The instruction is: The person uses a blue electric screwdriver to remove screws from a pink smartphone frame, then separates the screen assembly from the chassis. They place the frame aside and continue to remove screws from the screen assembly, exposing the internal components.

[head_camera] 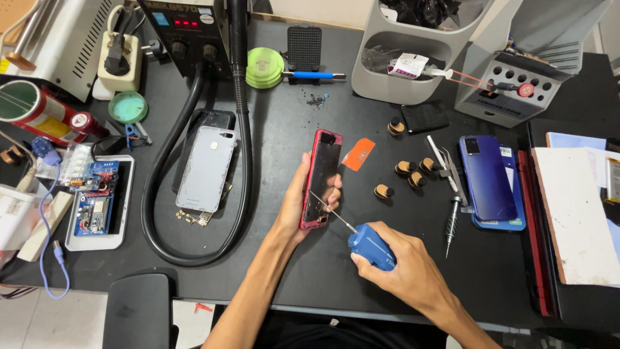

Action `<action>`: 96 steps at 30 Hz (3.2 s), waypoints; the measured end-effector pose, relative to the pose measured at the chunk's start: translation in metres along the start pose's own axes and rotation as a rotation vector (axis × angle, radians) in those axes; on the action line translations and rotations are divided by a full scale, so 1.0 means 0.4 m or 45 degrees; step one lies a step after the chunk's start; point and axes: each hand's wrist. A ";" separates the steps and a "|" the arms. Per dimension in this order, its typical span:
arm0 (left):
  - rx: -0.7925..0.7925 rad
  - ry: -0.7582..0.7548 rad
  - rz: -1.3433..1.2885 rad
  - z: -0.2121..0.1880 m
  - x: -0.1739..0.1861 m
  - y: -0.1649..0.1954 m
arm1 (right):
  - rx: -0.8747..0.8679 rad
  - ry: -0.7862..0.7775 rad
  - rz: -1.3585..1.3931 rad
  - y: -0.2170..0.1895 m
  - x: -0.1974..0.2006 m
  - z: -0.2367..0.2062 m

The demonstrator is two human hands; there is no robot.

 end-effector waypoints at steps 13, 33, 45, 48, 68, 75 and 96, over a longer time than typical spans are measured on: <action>-0.037 -0.006 0.008 -0.004 -0.012 0.004 | -0.056 -0.041 -0.011 -0.003 0.003 -0.001; -0.038 -0.011 -0.008 -0.005 -0.016 0.004 | -0.019 -0.012 -0.012 -0.004 -0.002 -0.005; 0.032 -0.006 0.046 -0.012 -0.007 -0.003 | -0.103 -0.019 0.083 0.008 -0.012 0.005; 0.034 0.022 0.074 -0.012 -0.005 0.003 | 0.063 0.086 0.119 0.015 -0.028 0.014; 0.241 -0.087 0.589 -0.024 -0.003 -0.054 | -0.011 -0.406 1.344 0.231 -0.069 0.054; -0.058 -0.120 0.884 -0.044 -0.032 0.015 | 0.004 -0.421 1.240 0.206 -0.053 0.056; -0.233 0.001 0.472 -0.108 -0.083 0.008 | 0.020 -0.546 1.253 0.183 -0.076 -0.020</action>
Point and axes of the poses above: each hand's wrist, its own z-axis towards the middle knuckle, its own x-axis out of the back of the hand, y = z × x, and after that the axes turned 11 degrees about -z, right-handed
